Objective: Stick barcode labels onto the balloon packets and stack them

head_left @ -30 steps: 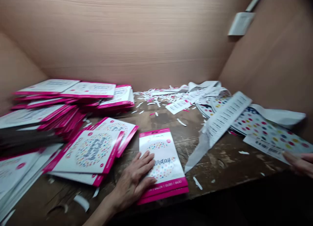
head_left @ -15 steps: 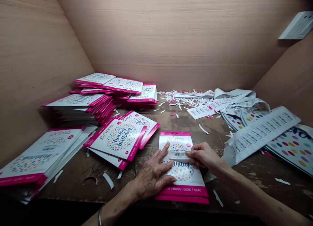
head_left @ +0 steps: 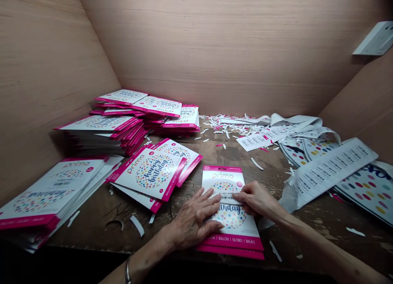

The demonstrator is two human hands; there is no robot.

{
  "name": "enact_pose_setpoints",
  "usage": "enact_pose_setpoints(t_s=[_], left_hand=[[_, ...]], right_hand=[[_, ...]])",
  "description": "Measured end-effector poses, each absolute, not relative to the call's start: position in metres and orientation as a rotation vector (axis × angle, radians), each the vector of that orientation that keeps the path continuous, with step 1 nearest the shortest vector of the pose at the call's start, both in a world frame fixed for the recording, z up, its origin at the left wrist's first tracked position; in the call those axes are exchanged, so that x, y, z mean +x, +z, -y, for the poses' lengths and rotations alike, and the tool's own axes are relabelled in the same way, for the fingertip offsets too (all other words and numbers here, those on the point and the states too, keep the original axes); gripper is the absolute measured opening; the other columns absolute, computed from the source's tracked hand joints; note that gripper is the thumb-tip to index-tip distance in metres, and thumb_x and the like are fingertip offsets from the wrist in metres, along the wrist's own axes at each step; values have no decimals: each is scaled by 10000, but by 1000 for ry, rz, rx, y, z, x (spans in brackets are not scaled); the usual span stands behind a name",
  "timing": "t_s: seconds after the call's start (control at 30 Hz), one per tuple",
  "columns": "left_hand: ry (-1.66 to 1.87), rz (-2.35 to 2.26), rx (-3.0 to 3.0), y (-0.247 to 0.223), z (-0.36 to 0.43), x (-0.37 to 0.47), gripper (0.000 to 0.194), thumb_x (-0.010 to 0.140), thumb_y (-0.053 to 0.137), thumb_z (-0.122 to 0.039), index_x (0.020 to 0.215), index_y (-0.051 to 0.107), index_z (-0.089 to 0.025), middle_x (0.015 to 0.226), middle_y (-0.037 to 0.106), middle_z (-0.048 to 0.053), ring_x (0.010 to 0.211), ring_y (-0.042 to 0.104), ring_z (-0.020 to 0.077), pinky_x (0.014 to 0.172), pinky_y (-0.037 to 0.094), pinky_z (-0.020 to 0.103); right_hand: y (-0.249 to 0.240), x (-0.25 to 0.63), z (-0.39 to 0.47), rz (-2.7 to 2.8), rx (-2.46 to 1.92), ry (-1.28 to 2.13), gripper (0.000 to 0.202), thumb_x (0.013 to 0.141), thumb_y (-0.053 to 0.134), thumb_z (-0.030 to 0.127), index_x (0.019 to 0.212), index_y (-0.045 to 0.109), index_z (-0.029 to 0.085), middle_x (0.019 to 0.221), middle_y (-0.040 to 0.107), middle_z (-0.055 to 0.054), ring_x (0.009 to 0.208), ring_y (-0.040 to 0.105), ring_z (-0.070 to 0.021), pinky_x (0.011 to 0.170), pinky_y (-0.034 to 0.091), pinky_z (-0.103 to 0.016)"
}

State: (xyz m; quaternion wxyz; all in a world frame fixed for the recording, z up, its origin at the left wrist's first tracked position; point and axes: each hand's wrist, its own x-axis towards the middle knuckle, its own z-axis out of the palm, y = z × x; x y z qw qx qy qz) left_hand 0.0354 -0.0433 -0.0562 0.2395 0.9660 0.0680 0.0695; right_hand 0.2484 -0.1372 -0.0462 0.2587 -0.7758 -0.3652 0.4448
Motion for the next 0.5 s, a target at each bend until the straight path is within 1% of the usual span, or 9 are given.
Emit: enact_pose_setpoints(t_s=[0.07, 0.17, 0.23, 0.3, 0.33, 0.4, 0.47, 0.5], left_hand=[[175, -199, 2618, -53, 45, 36, 454, 865, 433, -441, 1215, 509, -163, 1327, 470, 89, 1292, 305, 279, 1061, 232, 516], [167, -207, 2570, -49, 47, 37, 439, 859, 451, -431, 1212, 516, -178, 1312, 489, 83, 1290, 310, 283, 1058, 236, 516], [171, -215, 2548, -48, 48, 38, 437, 849, 468, -435, 1202, 527, -183, 1308, 496, 80, 1289, 311, 287, 1061, 229, 517], [171, -221, 2538, -48, 49, 38, 445, 839, 483, -442, 1196, 532, -182, 1308, 496, 77, 1290, 309, 288, 1066, 217, 514], [166, -221, 2537, -48, 50, 39, 452, 835, 489, -445, 1199, 530, -181, 1310, 494, 75, 1292, 305, 286, 1070, 212, 509], [155, -218, 2536, -49, 51, 39, 466, 831, 497, -447, 1212, 520, -180, 1319, 485, 67, 1297, 298, 278, 1079, 202, 496], [139, -209, 2536, -48, 51, 39, 479, 823, 511, -448, 1217, 516, -177, 1326, 477, 64, 1299, 295, 274, 1083, 195, 488], [136, -207, 2534, -48, 51, 39, 484, 818, 519, -449, 1217, 517, -175, 1326, 476, 65, 1299, 295, 275, 1083, 195, 489]], right_hand=[[-45, 251, 141, 934, -2057, 1316, 332, 711, 595, 422, 517, 536, 159, 395, 543, 10, 322, 441, -73, 334, 269, -181], [-45, 254, 149, 757, -1943, 1515, 344, 714, 583, 483, 616, 562, 154, 431, 565, 8, 312, 433, -63, 305, 192, -166], [-46, 254, 154, 745, -1921, 1523, 353, 727, 564, 501, 710, 605, 151, 443, 567, 11, 318, 431, -65, 313, 193, -167], [-44, 253, 158, 883, -1983, 1365, 376, 752, 533, 506, 807, 651, 153, 433, 550, 20, 342, 438, -77, 341, 246, -179], [-42, 254, 161, 990, -2035, 1245, 392, 764, 515, 513, 826, 668, 157, 427, 542, 20, 362, 449, -88, 360, 273, -191], [-37, 258, 167, 1154, -2153, 1006, 421, 780, 484, 534, 796, 692, 168, 432, 548, 9, 409, 487, -117, 401, 324, -216], [-31, 264, 175, 1173, -2302, 817, 452, 797, 445, 545, 744, 694, 171, 459, 580, -13, 444, 532, -154, 430, 369, -247], [-28, 267, 179, 1146, -2374, 691, 446, 802, 440, 536, 759, 694, 172, 503, 614, -27, 479, 565, -179, 457, 402, -267]])
